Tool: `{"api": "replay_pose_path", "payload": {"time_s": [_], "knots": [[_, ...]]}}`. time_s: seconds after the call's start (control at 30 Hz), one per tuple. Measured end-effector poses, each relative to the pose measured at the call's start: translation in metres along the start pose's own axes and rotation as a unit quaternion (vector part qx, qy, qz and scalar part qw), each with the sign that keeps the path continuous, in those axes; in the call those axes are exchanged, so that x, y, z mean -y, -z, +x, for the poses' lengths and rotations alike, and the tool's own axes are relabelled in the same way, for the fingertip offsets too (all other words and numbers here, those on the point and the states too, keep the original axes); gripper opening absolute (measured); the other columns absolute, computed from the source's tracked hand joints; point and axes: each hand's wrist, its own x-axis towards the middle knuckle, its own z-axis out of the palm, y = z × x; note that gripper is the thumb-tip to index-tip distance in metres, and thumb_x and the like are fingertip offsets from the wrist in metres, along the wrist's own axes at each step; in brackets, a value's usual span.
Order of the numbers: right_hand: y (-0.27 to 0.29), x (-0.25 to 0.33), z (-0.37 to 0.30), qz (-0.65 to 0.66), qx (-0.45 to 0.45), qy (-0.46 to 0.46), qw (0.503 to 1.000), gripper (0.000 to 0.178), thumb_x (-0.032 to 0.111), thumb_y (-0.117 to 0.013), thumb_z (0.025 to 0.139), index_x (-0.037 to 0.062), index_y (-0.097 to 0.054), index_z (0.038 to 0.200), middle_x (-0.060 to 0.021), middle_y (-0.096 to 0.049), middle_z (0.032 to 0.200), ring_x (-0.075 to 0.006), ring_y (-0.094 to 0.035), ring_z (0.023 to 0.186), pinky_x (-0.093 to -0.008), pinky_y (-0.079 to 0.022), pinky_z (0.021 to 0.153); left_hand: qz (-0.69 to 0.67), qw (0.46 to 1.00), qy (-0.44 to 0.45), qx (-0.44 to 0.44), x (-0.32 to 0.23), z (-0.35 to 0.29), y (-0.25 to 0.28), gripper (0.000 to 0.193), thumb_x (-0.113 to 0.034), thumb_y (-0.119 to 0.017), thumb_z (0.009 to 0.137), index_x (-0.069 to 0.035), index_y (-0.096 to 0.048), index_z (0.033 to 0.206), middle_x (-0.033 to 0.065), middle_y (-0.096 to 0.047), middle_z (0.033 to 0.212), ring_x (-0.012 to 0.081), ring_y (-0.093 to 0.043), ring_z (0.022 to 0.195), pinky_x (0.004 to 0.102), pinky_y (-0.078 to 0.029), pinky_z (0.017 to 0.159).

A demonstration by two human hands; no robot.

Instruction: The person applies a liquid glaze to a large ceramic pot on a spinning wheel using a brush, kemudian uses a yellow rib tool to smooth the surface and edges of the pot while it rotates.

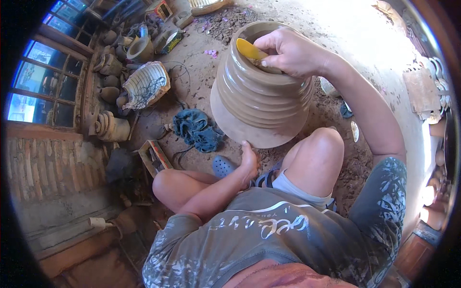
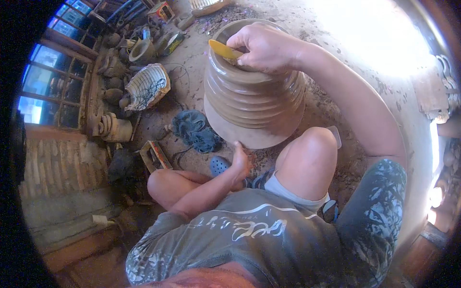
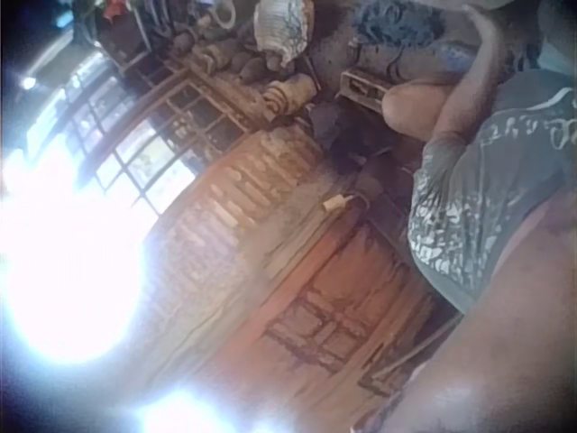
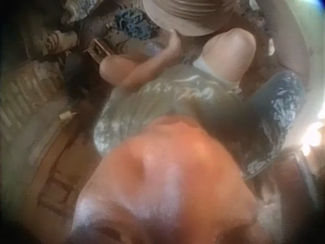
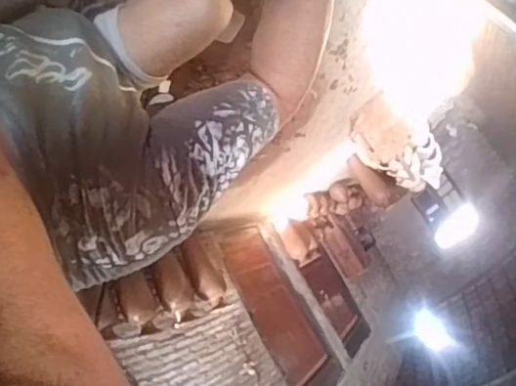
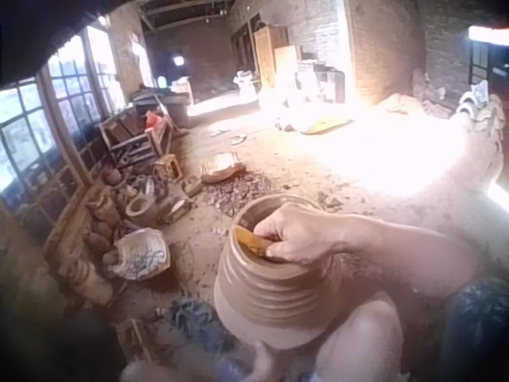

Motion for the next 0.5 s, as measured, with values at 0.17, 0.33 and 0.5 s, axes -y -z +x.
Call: {"api": "replay_pose_path", "payload": {"time_s": [0.17, 0.33, 0.5], "knots": [[-0.004, -0.002, -0.004, 0.007, -0.012, 0.034, 0.999, 0.023, 0.003, -0.061, 0.079, 0.0001, -0.069, 0.1, -0.0098, -0.068, 0.08, -0.0171, -0.06, 0.076, -0.0345, -0.049, 0.078, -0.015, 0.997, -0.074, -0.008, -0.081, 0.064, 0.036, 0.079, -0.064, -0.027, 0.103, -0.008, -0.021, 0.159, 0.0139, -0.029, 0.163, 0.0311, -0.03, 0.149, 0.0481, -0.024, 0.121], [-0.004, 0.009, 0.004, -0.003, -0.028, 0.062, 0.998, 0.023, 0.005, -0.059, 0.077, 0.0014, -0.069, 0.097, -0.0159, -0.067, 0.079, -0.0236, -0.061, 0.072, -0.0382, -0.049, 0.078, -0.015, 0.986, -0.148, -0.07, -0.056, 0.094, 0.07, 0.084, -0.073, -0.027, 0.1, -0.009, -0.034, 0.154, 0.0136, -0.052, 0.137, 0.0246, -0.054, 0.106, 0.046, -0.045, 0.08], [-0.006, -0.001, -0.002, -0.001, -0.038, 0.079, 0.996, 0.023, 0.005, -0.059, 0.077, 0.001, -0.069, 0.098, -0.0165, -0.067, 0.079, -0.025, -0.06, 0.072, -0.0387, -0.049, 0.078, 0.048, 0.994, 0.085, -0.04, 0.015, 0.008, 0.003, 0.085, -0.079, -0.021, 0.096, -0.019, -0.03, 0.157, 0.01, -0.041, 0.153, 0.0299, -0.051, 0.116, 0.0487, -0.042, 0.09]]}}
